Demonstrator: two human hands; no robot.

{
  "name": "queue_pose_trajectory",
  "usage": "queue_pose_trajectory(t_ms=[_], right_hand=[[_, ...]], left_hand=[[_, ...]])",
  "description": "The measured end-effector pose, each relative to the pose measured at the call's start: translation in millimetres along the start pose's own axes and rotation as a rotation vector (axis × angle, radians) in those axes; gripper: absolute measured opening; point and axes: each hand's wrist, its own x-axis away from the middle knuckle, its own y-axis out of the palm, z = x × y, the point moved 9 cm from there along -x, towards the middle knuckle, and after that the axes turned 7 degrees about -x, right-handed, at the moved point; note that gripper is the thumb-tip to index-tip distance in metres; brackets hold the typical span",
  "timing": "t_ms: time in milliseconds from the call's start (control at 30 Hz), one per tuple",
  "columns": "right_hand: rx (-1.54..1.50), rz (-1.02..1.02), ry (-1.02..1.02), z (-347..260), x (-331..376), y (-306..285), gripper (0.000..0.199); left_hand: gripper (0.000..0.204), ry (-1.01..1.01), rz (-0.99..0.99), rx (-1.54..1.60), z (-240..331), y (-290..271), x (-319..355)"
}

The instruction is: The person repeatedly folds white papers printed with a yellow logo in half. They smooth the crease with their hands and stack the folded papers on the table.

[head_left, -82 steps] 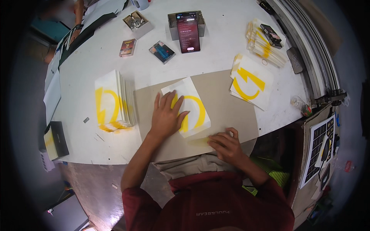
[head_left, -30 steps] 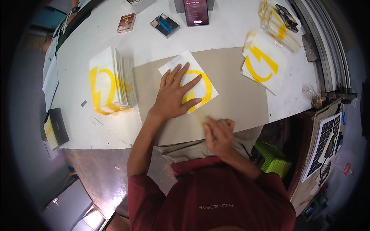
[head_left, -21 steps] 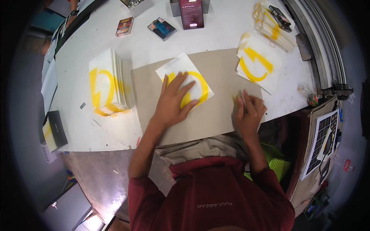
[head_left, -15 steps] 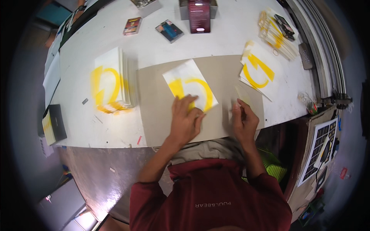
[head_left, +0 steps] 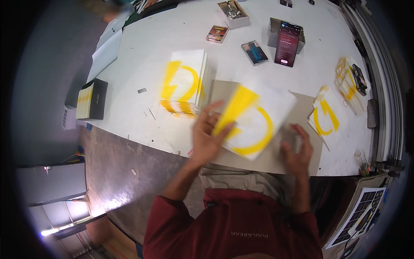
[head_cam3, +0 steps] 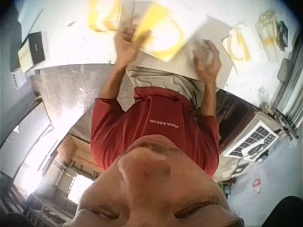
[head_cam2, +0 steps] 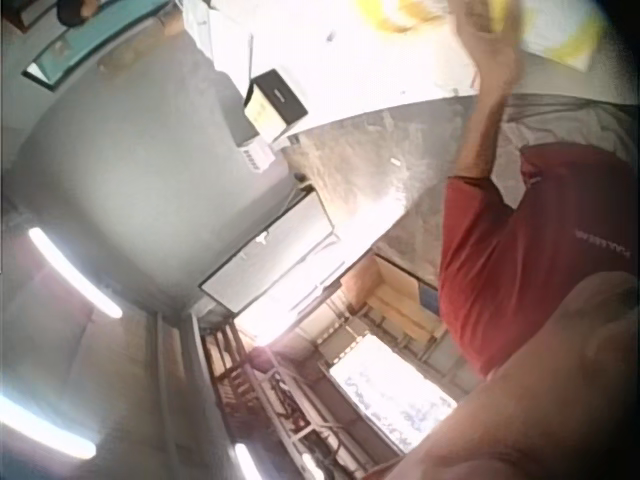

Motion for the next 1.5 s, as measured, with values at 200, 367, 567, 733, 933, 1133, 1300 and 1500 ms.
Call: queue_pose_trajectory(t_ms=[200, 367, 567, 733, 933, 1133, 1300, 1500], right_hand=[[0.743, 0.002, -0.077, 23, -16, -104, 0.052], [0.815, -0.153, -0.066, 67, 1, -117, 0.038], [0.699, -0.011, -0.141, 44, -10, -123, 0.015], [0.637, 0.097, -0.085, 56, -8, -138, 0.01], [0.554, 0.188, -0.004, 60, -5, -146, 0.013], [0.314, 0.264, 0.285, 85, -6, -168, 0.016], [0.231, 0.527, 0.176, 74, -4, -185, 0.013], [0.576, 0.436, -0.357, -29, -6, -103, 0.019]], left_hand=[[0.053, 0.138, 0.239, -0.399, 71, -136, -86], [0.05, 0.486, 0.413, -1.137, 56, -177, -95], [0.028, 0.441, -0.056, -1.326, 47, -95, -53], [0.017, 0.472, -0.065, -1.245, 41, -95, -52], [0.006, 0.491, 0.028, -1.073, 53, -107, -66], [0.009, 0.357, -0.149, -1.033, 47, -95, -78], [0.018, 0.41, -0.192, -1.14, 46, -85, -59], [0.035, 0.687, 0.151, -1.222, 65, -63, -25]])
